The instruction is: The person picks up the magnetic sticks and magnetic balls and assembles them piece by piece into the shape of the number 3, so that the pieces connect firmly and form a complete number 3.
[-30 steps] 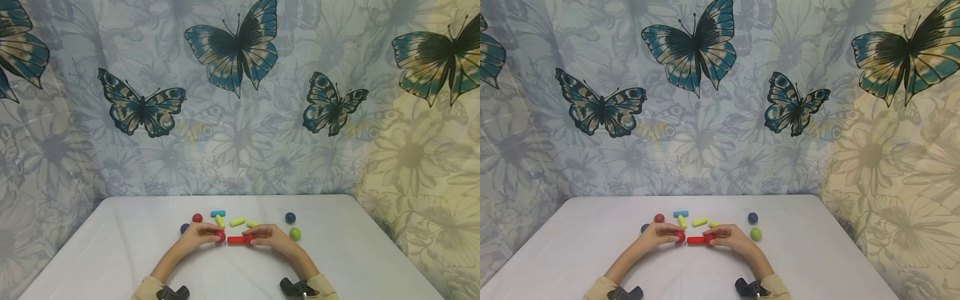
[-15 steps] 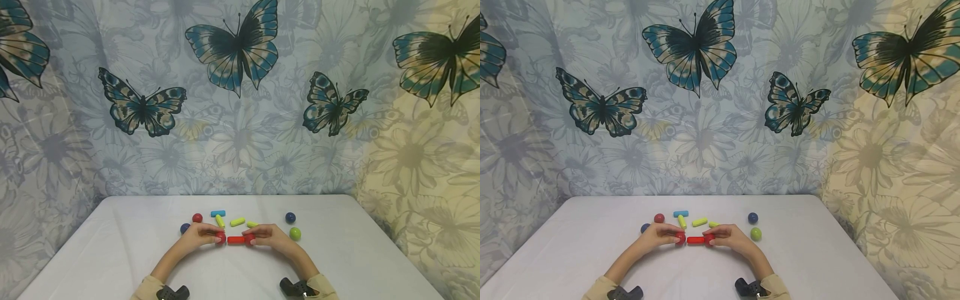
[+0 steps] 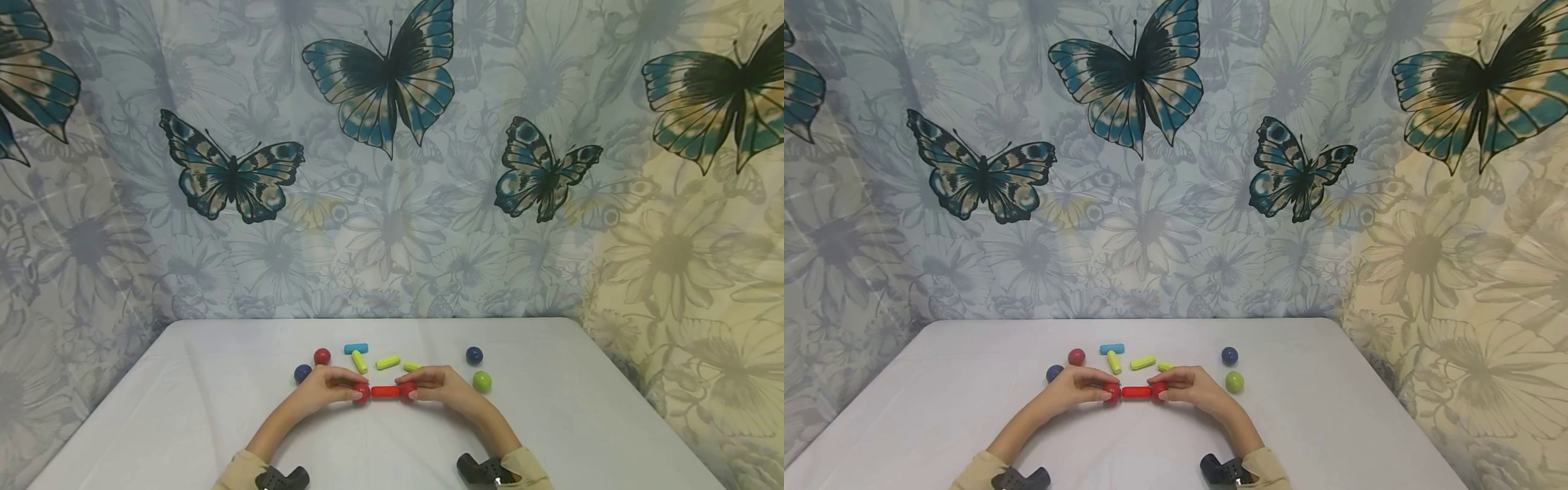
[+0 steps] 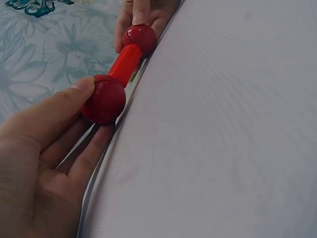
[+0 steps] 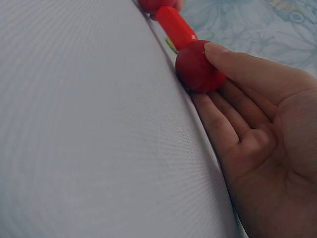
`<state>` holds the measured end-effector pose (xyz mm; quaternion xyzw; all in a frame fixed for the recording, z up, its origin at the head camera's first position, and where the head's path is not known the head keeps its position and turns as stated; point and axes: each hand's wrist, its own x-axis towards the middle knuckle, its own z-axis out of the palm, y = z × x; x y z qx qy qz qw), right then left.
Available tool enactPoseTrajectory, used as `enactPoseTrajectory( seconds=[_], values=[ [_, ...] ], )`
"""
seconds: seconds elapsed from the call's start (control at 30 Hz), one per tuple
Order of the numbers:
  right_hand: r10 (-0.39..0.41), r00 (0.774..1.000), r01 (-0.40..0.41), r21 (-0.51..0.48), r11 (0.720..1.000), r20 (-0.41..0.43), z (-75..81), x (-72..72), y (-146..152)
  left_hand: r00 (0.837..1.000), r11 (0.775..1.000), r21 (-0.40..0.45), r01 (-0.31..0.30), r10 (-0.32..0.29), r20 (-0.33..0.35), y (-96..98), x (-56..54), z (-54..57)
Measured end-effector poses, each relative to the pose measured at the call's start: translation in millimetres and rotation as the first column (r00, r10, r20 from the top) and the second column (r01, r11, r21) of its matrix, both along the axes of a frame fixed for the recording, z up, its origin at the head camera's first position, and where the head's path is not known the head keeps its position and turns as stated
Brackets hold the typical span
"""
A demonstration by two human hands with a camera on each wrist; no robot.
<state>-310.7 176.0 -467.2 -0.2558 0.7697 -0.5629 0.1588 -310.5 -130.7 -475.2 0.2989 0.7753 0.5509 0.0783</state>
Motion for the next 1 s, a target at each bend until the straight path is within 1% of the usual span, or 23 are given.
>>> enactPoseTrajectory(
  seconds=[0.33,0.63,0.87,0.93,1.0],
  values=[
    [-0.007,1.0,0.007,0.012,1.0,-0.003,0.9,0.4,-0.4,1.0,1.0,-0.018,-0.007,0.008,0.024,-0.1,0.2,-0.1],
    [0.0,1.0,0.0,0.01,1.0,-0.003,2.7,1.3,-1.0,1.0,1.0,-0.016,0.0,0.0,0.022,-0.4,-1.7,-3.3],
    [-0.002,1.0,0.002,0.013,1.0,-0.006,3.1,1.6,-1.2,1.0,1.0,-0.012,0.011,-0.011,0.002,0.3,-1.3,-2.9],
    [-0.004,1.0,0.004,0.011,1.0,-0.002,3.0,2.0,-1.2,1.0,1.0,-0.011,0.005,-0.005,0.009,1.4,-0.4,-2.2],
    [-0.005,1.0,0.005,0.01,1.0,0.002,2.8,2.1,-1.0,1.0,1.0,-0.008,-0.015,0.015,0.011,3.9,1.4,-1.3]
  ],
)
